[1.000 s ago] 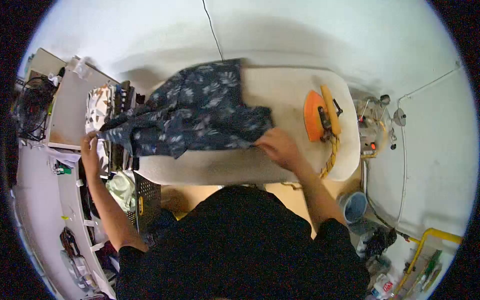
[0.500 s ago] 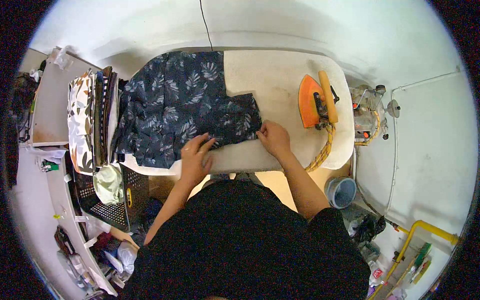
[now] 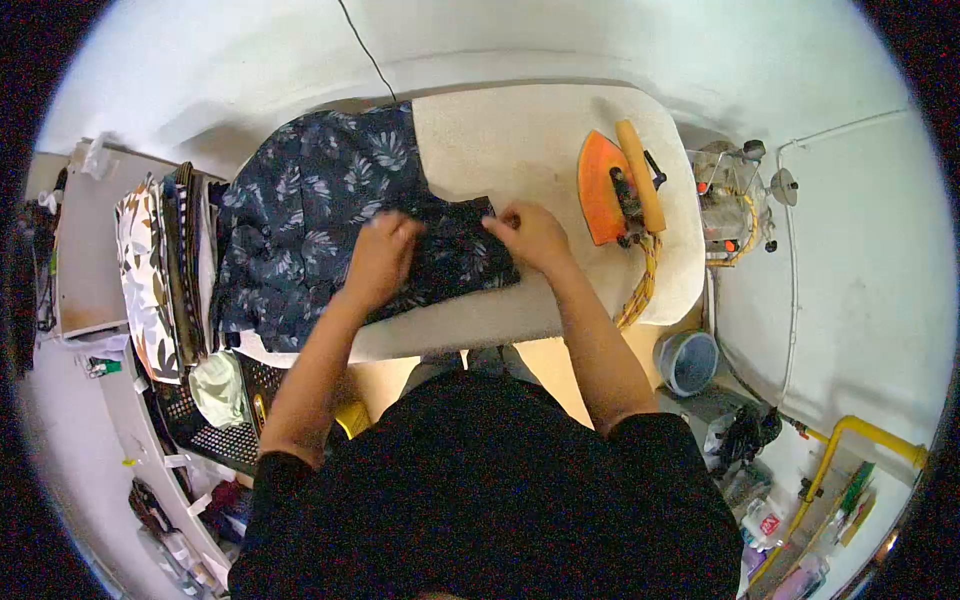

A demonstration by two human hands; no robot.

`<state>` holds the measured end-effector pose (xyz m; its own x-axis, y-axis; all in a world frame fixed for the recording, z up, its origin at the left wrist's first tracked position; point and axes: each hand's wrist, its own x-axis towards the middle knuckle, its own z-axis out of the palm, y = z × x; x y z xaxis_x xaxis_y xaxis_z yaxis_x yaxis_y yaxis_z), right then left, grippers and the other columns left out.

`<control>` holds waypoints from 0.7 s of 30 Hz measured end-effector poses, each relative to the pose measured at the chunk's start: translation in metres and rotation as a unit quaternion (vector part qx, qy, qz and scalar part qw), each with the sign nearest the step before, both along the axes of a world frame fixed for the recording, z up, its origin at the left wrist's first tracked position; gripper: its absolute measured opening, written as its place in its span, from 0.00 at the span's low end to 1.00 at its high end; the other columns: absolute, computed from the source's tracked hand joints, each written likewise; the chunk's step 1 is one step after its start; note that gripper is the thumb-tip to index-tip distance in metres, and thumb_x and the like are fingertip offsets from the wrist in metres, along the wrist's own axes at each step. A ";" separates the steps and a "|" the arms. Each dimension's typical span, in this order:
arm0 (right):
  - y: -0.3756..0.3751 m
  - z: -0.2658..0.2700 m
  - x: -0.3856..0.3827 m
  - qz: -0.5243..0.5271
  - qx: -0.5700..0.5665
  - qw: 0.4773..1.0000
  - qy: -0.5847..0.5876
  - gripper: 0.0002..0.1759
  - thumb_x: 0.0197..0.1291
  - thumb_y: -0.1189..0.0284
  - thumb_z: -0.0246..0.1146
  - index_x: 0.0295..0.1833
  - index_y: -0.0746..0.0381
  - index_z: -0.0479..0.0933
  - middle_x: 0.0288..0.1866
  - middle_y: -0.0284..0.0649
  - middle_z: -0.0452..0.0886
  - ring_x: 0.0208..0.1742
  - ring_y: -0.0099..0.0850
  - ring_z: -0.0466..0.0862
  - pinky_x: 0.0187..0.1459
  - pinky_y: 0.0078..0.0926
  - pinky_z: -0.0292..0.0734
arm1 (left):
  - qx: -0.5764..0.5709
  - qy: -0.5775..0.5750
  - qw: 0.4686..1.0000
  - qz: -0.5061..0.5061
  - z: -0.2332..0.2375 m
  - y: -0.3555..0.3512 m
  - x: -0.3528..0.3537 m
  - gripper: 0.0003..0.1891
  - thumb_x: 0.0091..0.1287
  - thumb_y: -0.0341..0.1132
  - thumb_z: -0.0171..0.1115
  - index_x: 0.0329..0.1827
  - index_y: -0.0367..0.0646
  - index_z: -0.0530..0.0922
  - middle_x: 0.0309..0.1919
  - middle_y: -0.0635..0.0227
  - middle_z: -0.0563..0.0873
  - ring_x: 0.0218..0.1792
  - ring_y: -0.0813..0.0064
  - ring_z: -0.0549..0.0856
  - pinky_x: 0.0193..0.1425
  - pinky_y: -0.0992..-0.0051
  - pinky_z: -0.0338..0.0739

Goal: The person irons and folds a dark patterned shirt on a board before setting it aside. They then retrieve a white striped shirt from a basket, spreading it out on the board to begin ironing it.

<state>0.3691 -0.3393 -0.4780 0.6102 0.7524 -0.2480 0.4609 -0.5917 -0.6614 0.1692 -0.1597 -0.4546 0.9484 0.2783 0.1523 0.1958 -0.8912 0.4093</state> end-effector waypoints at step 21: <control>0.062 -0.025 0.013 -0.023 0.110 0.962 -0.247 0.09 0.58 0.63 0.67 0.34 0.57 0.79 0.33 0.39 0.81 0.42 0.45 0.79 0.46 0.47 0.69 | 0.124 -0.012 0.989 0.081 -0.033 -0.005 0.055 0.20 0.64 0.32 0.57 0.60 0.45 0.79 0.62 0.68 0.77 0.65 0.61 0.73 0.76 0.49 0.55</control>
<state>0.3817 -0.2778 -0.5030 0.6468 0.7225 0.2443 0.7280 -0.4895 -0.4800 0.2245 -0.1647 -0.4872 0.8899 0.3767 0.2574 0.3361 -0.9228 0.1884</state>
